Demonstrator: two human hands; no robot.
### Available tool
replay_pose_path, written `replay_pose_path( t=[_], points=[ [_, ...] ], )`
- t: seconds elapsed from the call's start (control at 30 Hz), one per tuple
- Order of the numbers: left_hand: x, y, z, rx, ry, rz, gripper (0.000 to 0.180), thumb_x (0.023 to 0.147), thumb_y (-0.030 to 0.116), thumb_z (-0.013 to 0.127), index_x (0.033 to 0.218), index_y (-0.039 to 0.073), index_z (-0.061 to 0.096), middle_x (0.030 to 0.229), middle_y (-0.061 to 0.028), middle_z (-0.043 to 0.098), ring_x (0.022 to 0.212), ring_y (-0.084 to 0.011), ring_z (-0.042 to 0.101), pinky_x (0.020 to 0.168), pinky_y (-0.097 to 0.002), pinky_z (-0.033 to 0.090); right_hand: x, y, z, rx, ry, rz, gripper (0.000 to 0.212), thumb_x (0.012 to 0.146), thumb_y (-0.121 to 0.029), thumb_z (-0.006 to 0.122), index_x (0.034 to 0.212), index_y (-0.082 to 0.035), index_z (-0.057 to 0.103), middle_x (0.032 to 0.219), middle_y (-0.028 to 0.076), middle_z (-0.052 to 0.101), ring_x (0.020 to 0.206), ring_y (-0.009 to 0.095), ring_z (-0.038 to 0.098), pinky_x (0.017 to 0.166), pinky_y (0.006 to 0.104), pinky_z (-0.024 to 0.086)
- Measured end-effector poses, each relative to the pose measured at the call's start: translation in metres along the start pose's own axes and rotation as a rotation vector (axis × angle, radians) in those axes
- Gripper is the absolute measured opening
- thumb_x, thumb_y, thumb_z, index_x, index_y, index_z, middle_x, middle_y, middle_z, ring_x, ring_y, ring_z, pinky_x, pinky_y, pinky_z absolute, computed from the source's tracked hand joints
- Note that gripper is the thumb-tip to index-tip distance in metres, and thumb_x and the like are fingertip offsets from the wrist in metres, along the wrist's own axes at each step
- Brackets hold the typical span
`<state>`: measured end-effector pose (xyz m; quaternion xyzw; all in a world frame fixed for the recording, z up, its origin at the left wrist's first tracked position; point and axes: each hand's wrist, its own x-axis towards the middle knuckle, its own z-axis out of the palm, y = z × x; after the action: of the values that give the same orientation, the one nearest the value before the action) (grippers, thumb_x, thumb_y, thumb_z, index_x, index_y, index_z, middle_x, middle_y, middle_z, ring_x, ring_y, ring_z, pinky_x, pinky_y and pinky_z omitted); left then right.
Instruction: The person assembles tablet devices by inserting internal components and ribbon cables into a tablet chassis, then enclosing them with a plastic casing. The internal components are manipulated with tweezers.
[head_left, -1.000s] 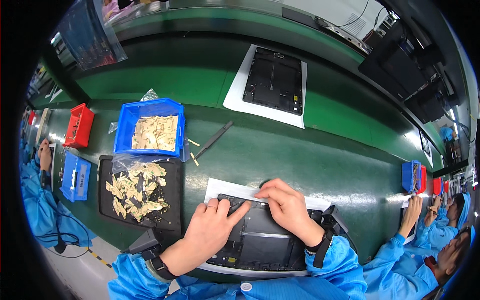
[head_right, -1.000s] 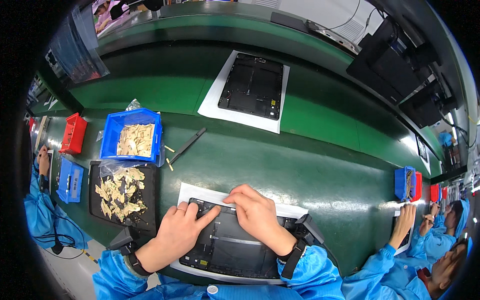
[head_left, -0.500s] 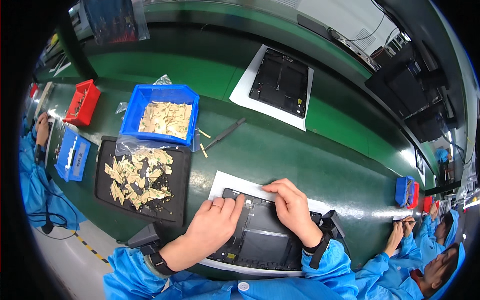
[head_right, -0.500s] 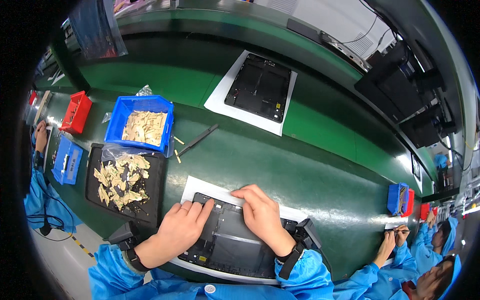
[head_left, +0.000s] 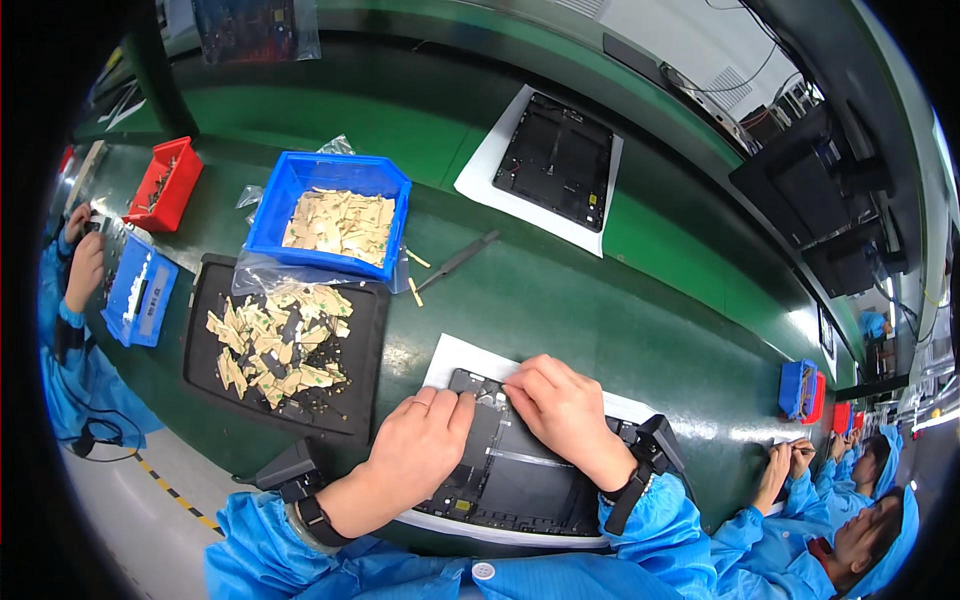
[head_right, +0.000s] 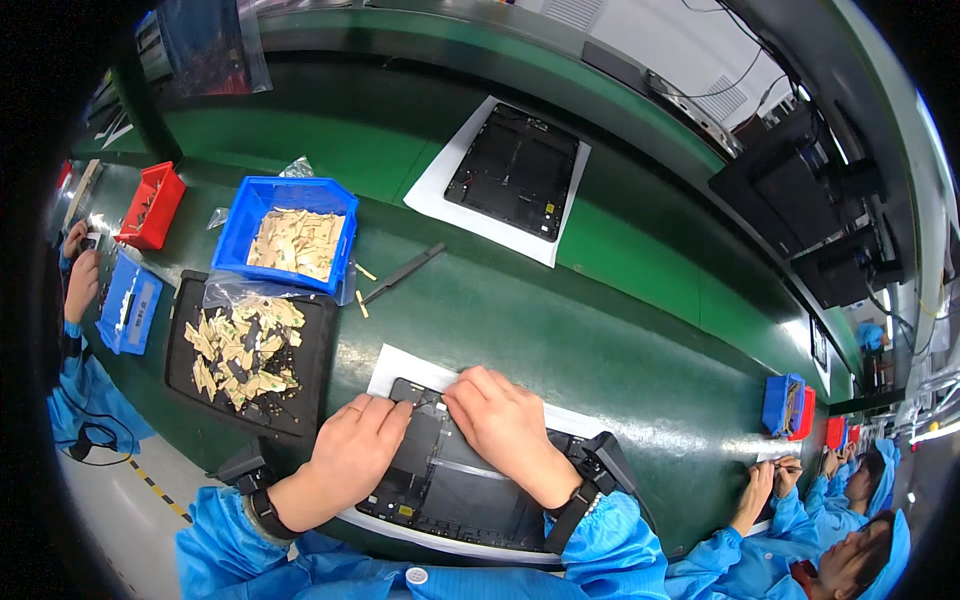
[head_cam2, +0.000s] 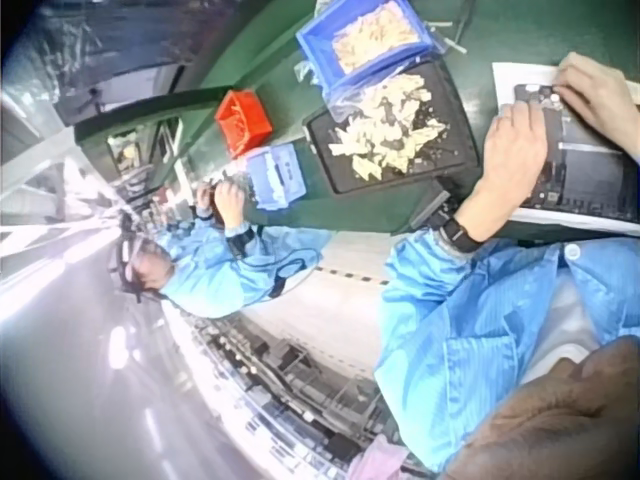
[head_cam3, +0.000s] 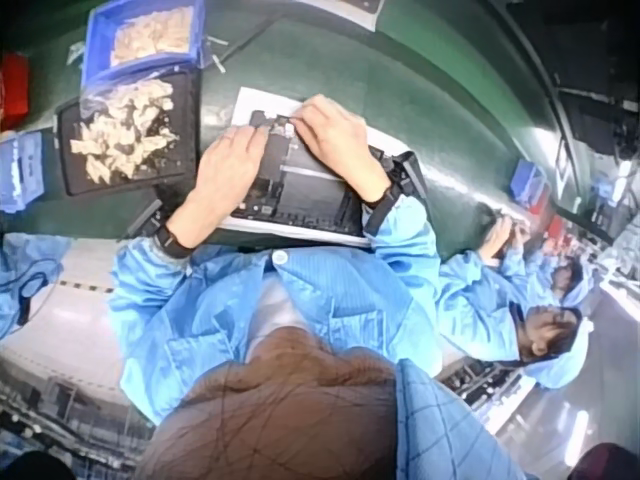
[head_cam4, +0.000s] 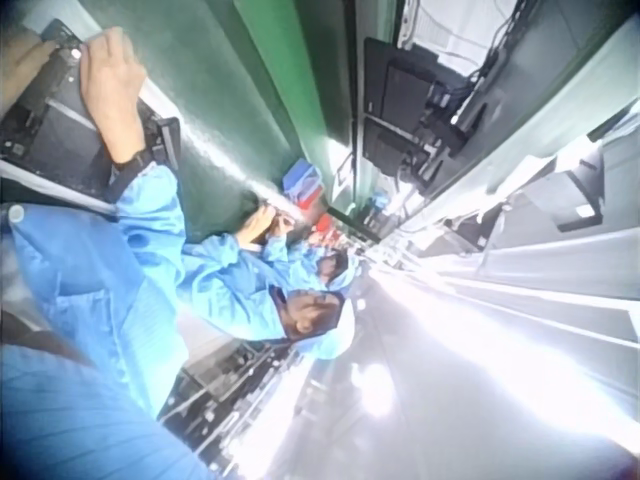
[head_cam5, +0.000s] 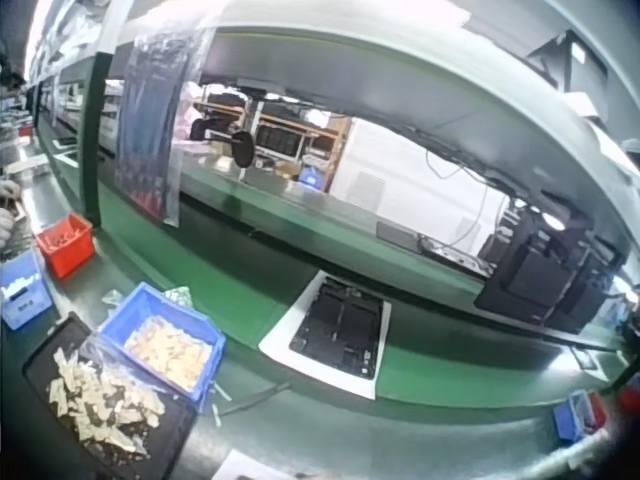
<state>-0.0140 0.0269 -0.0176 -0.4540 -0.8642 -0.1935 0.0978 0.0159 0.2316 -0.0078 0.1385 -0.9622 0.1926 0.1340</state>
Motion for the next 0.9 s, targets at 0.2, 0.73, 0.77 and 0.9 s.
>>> replay_pose_path(
  t=[0.2,0.73,0.77,0.9],
  points=[
    [-0.002,-0.001,-0.001,-0.06,0.026,-0.038,0.023,0.076,0.012,0.066,0.096,0.002,0.063,0.084,-0.0085,0.055,0.078,-0.0244,0.058,0.068,-0.0315,0.049,0.011,-0.008,-0.01,-0.044,-0.133,0.076,0.01,0.083,-0.018,0.066,0.081,-0.011,0.06,0.084,0.002,0.058,0.075,0.021,0.063,0.057,0.0327,0.052],
    [0.005,0.003,0.003,0.026,0.077,0.206,0.016,0.073,0.018,0.067,0.083,0.006,0.062,0.1,-0.0078,0.062,0.091,-0.0211,0.057,0.072,-0.0322,0.043,0.034,0.005,-0.017,0.195,-0.398,0.268,0.015,0.081,-0.024,0.07,0.082,-0.011,0.062,0.083,0.002,0.063,0.077,0.026,0.065,0.062,0.039,0.049],
    [0.006,0.001,0.003,0.008,0.06,0.233,0.016,0.072,0.017,0.066,0.083,0.006,0.061,0.101,-0.0078,0.063,0.091,-0.0206,0.057,0.072,-0.0316,0.043,0.037,0.004,-0.018,0.158,-0.438,0.247,0.015,0.081,-0.024,0.069,0.081,-0.01,0.061,0.083,0.003,0.063,0.077,0.027,0.065,0.062,0.0398,0.049],
    [0.014,-0.004,0.0,0.085,-0.03,0.359,0.015,0.074,0.018,0.058,0.085,0.008,0.061,0.1,-0.0055,0.062,0.091,-0.0177,0.054,0.073,-0.029,0.04,0.043,0.002,-0.017,0.065,-0.454,0.16,0.016,0.081,-0.022,0.067,0.077,-0.008,0.06,0.082,0.005,0.063,0.076,0.03,0.064,0.062,0.0421,0.049]
  ],
)
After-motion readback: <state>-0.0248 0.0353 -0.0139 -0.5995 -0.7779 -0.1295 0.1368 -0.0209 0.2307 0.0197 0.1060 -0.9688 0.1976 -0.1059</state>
